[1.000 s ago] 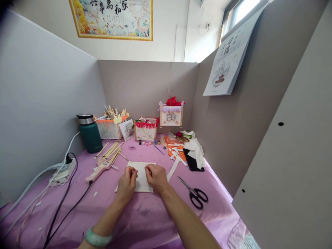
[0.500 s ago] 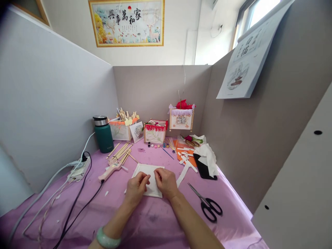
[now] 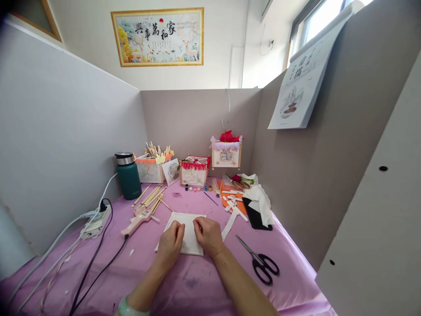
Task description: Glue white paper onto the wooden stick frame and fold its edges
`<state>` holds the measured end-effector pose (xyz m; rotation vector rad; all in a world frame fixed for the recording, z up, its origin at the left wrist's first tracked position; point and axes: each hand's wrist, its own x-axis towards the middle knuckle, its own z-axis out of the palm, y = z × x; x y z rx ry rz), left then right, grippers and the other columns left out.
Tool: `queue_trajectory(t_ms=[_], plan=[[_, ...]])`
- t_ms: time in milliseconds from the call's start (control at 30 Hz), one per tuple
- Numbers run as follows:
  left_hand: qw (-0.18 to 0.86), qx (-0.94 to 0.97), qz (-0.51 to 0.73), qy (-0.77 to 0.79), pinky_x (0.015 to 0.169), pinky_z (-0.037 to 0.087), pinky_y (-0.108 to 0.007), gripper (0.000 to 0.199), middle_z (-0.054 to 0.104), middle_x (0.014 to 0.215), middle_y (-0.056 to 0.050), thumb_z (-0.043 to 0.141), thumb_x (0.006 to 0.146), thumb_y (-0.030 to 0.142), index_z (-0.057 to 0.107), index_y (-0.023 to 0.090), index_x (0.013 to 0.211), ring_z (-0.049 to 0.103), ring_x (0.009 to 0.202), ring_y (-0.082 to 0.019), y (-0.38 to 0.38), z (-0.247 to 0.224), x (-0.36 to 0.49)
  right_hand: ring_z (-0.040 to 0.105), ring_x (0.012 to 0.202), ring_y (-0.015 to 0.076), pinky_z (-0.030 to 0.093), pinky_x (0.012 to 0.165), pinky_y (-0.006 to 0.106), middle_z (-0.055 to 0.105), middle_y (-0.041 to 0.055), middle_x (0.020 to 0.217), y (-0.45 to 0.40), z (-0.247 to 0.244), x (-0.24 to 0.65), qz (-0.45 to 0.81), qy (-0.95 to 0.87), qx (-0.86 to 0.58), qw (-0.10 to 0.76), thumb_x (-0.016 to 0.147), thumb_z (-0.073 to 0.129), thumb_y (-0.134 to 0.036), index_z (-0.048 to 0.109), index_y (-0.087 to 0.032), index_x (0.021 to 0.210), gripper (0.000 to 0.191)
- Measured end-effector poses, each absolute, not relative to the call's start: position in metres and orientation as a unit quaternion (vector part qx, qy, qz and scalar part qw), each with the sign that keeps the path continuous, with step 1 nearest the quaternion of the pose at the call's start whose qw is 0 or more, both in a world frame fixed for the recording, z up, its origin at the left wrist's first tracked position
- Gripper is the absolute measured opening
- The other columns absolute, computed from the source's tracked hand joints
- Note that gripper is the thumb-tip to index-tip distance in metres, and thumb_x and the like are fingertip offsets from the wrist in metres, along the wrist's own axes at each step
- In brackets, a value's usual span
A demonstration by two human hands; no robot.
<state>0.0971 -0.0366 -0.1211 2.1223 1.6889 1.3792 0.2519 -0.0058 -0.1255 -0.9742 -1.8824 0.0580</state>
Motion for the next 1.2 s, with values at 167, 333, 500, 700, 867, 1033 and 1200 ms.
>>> queue_trajectory(t_ms=[167,333,500,700,867,1033,1200], plan=[[0.079,0.718,0.47,0.507,0.063,0.04,-0.027,0.02,0.063,0.076,-0.002,0.039,0.091,0.032,0.053,0.02,0.084,0.059,0.069,-0.017,-0.032,-0.124,0.095,0.06,0.066,0.0138,0.039,0.064,0.023,0.067,0.0032,0.073,-0.007,-0.123,0.251,0.014,-0.774,-0.405,0.487,0.089,0.047,-0.018,0.063,-0.018,0.08,0.018],[0.101,0.723,0.477,0.49,0.066,0.044,-0.029,0.027,0.068,0.083,-0.004,0.034,0.092,0.031,0.059,0.02,0.091,0.062,0.071,-0.017,-0.024,-0.134,0.09,0.059,0.063,0.0126,0.038,0.063,0.022,0.065,0.0016,0.07,-0.005,-0.125,0.25,0.001,-0.775,-0.41,0.481,0.088,0.047,-0.017,0.062,-0.019,0.08,0.017],[0.1,0.719,0.476,0.496,0.065,0.044,-0.028,0.02,0.068,0.081,-0.002,0.043,0.089,0.033,0.06,0.021,0.087,0.063,0.07,-0.017,-0.023,-0.137,0.09,0.058,0.063,0.0126,0.037,0.062,0.022,0.065,0.0017,0.069,-0.004,-0.127,0.25,-0.006,-0.775,-0.414,0.477,0.088,0.047,-0.018,0.061,-0.019,0.078,0.018],[0.069,0.709,0.487,0.505,0.057,0.038,-0.025,0.027,0.059,0.062,0.003,0.05,0.087,0.043,0.051,0.021,0.07,0.054,0.055,-0.013,-0.026,-0.133,0.091,0.057,0.062,0.0125,0.037,0.062,0.022,0.065,0.0017,0.069,-0.005,-0.126,0.25,-0.009,-0.776,-0.416,0.475,0.088,0.047,-0.018,0.061,-0.019,0.077,0.018],[0.049,0.723,0.475,0.499,0.053,0.034,-0.024,0.036,0.056,0.056,0.002,0.038,0.092,0.042,0.048,0.021,0.064,0.052,0.05,-0.012,-0.028,-0.13,0.092,0.057,0.061,0.0123,0.036,0.061,0.022,0.064,0.0018,0.067,-0.006,-0.124,0.249,-0.012,-0.775,-0.419,0.472,0.088,0.047,-0.018,0.061,-0.019,0.075,0.019],[0.028,0.729,0.454,0.513,0.049,0.031,-0.025,0.043,0.048,0.046,0.003,0.037,0.093,0.042,0.043,0.022,0.056,0.048,0.043,-0.012,-0.029,-0.129,0.093,0.057,0.06,0.0124,0.036,0.061,0.022,0.064,0.0018,0.066,-0.007,-0.122,0.249,-0.015,-0.776,-0.423,0.467,0.088,0.046,-0.019,0.06,-0.019,0.074,0.02],[0.013,0.715,0.477,0.511,0.051,0.034,-0.025,0.035,0.052,0.054,0.003,0.039,0.092,0.042,0.044,0.022,0.064,0.05,0.048,-0.013,-0.03,-0.129,0.094,0.057,0.061,0.0131,0.037,0.061,0.022,0.064,0.0024,0.067,-0.007,-0.121,0.249,-0.01,-0.777,-0.424,0.466,0.089,0.045,-0.02,0.06,-0.019,0.074,0.021]])
